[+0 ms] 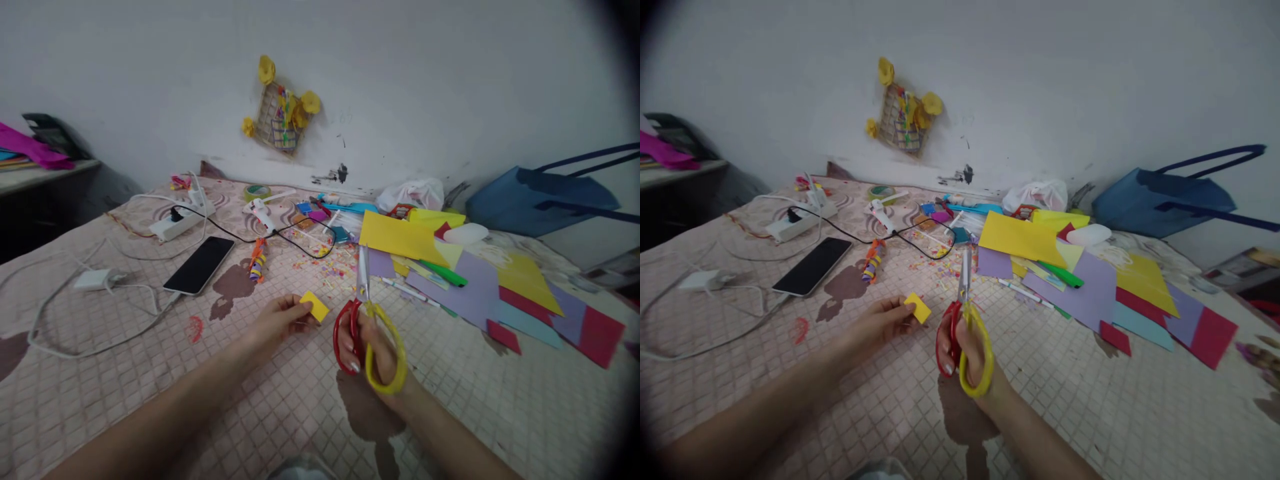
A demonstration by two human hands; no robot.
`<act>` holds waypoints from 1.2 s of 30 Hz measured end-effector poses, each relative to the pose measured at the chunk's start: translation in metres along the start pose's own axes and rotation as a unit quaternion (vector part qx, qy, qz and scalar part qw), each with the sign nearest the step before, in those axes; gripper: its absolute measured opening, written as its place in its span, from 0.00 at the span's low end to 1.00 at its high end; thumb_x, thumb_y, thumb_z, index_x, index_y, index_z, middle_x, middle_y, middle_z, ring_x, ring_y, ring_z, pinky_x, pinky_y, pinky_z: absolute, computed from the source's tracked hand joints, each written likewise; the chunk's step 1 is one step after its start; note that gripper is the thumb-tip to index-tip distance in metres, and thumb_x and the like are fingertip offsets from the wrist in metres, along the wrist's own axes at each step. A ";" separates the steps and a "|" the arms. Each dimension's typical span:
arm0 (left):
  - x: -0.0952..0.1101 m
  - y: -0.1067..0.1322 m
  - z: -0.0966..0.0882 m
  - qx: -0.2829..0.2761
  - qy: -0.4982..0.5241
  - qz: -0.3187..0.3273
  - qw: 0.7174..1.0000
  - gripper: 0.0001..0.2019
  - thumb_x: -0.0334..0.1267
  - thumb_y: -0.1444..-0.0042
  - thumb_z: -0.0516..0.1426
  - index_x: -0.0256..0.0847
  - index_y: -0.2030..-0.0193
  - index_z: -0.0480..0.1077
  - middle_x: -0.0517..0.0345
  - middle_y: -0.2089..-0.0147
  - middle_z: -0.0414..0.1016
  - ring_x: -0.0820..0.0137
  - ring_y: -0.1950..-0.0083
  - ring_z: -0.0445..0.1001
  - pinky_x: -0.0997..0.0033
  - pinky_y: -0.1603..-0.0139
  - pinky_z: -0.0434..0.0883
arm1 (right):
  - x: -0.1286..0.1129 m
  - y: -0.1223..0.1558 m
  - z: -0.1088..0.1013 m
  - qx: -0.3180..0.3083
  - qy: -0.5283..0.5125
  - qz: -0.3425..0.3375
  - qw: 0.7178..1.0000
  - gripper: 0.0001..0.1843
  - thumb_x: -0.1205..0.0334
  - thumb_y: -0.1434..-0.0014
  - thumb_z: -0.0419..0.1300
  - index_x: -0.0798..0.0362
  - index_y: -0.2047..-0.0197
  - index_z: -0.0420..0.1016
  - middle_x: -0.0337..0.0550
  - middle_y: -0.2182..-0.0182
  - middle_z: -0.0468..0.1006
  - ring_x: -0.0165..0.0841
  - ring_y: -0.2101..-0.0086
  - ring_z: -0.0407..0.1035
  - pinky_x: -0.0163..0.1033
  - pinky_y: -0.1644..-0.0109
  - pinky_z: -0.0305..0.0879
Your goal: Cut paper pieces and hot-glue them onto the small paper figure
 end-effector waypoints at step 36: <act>0.036 -0.010 -0.029 0.028 0.130 -0.025 0.991 0.06 0.30 0.44 0.55 0.34 0.71 0.68 0.59 0.77 0.71 0.79 0.76 0.70 0.82 0.74 0.69 | 0.035 0.035 0.038 -0.211 -0.169 0.184 0.945 0.34 0.31 0.47 0.44 0.57 0.64 0.67 0.35 0.82 0.64 0.21 0.88 0.53 0.28 0.85 0.54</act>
Point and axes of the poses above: each hand's wrist, its own y-axis away from the middle knuckle, its own z-axis out of the palm, x = y × z, the point moved 6 cm from there along -y, towards the middle knuckle
